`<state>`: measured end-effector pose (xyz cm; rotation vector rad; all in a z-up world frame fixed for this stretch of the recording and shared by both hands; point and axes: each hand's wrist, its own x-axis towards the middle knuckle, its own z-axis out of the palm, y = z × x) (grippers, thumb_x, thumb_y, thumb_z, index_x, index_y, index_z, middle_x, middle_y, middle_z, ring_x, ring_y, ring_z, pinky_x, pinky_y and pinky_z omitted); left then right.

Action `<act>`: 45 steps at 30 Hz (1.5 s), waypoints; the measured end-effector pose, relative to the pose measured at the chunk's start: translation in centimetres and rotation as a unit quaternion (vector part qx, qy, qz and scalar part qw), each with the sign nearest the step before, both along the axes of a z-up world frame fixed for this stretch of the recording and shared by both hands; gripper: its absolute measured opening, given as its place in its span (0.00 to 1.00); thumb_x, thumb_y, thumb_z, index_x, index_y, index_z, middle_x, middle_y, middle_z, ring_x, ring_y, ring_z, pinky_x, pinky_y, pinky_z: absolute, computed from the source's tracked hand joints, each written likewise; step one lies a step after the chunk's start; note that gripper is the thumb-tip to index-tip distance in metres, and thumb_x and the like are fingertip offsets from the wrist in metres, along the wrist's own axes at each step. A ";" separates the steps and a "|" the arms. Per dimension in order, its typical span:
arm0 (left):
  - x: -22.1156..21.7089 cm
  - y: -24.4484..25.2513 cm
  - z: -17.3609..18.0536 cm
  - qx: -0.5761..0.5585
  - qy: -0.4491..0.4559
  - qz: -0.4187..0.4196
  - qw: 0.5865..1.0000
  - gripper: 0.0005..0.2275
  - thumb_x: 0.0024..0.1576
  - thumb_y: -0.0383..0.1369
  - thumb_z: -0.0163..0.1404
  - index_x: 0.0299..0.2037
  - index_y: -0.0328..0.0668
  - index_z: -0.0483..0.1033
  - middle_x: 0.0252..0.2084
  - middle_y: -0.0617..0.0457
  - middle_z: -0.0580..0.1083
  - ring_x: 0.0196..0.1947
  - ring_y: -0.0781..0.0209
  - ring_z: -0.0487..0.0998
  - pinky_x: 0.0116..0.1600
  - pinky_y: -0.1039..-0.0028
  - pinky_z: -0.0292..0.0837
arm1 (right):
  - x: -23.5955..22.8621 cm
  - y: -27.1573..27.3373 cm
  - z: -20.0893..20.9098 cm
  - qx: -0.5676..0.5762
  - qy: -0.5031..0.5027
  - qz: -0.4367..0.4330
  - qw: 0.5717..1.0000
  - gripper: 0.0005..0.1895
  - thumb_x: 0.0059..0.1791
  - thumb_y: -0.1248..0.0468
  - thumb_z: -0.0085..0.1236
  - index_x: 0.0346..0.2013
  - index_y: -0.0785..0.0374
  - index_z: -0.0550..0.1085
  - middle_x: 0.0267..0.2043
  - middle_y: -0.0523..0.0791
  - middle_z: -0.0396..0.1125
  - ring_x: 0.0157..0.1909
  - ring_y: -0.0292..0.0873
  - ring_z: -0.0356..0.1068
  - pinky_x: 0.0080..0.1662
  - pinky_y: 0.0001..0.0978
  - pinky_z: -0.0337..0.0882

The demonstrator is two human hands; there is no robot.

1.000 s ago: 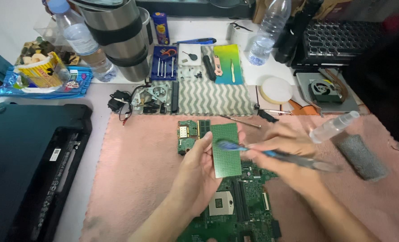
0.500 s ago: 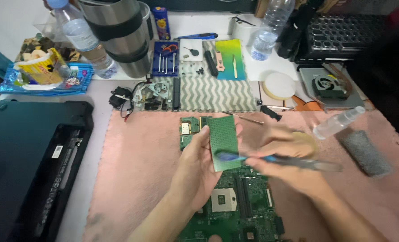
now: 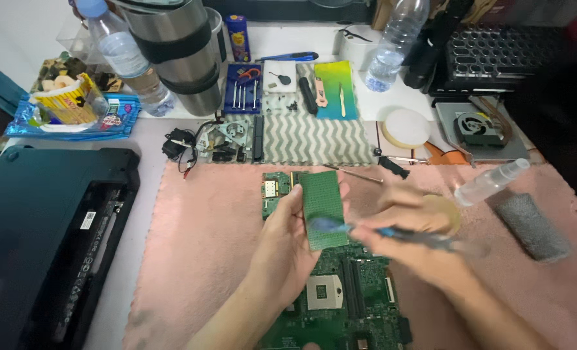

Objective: The person uses a toothbrush to scrub both sides of a green RAM module, then places it on the table. The person picks up another RAM module and scrubs both sides with the toothbrush before placing it down. The person briefly brushes a section of the motherboard.

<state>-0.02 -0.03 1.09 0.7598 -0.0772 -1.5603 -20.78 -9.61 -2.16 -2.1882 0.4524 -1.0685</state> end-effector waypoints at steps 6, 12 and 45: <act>0.4 -0.3 -1.4 -0.035 0.014 0.031 0.999 0.27 0.75 0.40 0.41 0.78 0.30 0.75 0.70 0.35 0.82 0.60 0.46 0.85 0.50 0.45 0.88 | -2.4 -1.7 -1.2 -0.001 0.049 -0.030 0.998 0.05 0.48 0.58 0.77 0.38 0.50 0.89 0.27 0.35 0.77 0.29 0.31 0.68 0.33 0.21 0.69; 0.1 -0.4 1.3 0.074 -0.011 -0.008 0.997 0.30 0.74 0.46 0.36 0.82 0.41 0.74 0.75 0.38 0.81 0.75 0.47 0.79 0.72 0.59 0.75 | 0.3 0.4 0.6 0.013 -0.006 0.060 0.998 0.06 0.49 0.66 0.78 0.41 0.57 0.88 0.33 0.39 0.73 0.33 0.34 0.72 0.43 0.27 0.71; 3.9 -1.1 -2.5 -0.086 -0.050 0.133 0.986 0.32 0.65 0.37 0.57 0.81 0.40 0.64 0.70 0.36 0.77 0.64 0.44 0.82 0.75 0.49 0.79 | -1.7 -0.5 1.8 0.183 -0.061 -0.244 0.950 0.12 0.53 0.74 0.72 0.52 0.66 0.88 0.36 0.50 0.79 0.37 0.39 0.72 0.42 0.33 0.77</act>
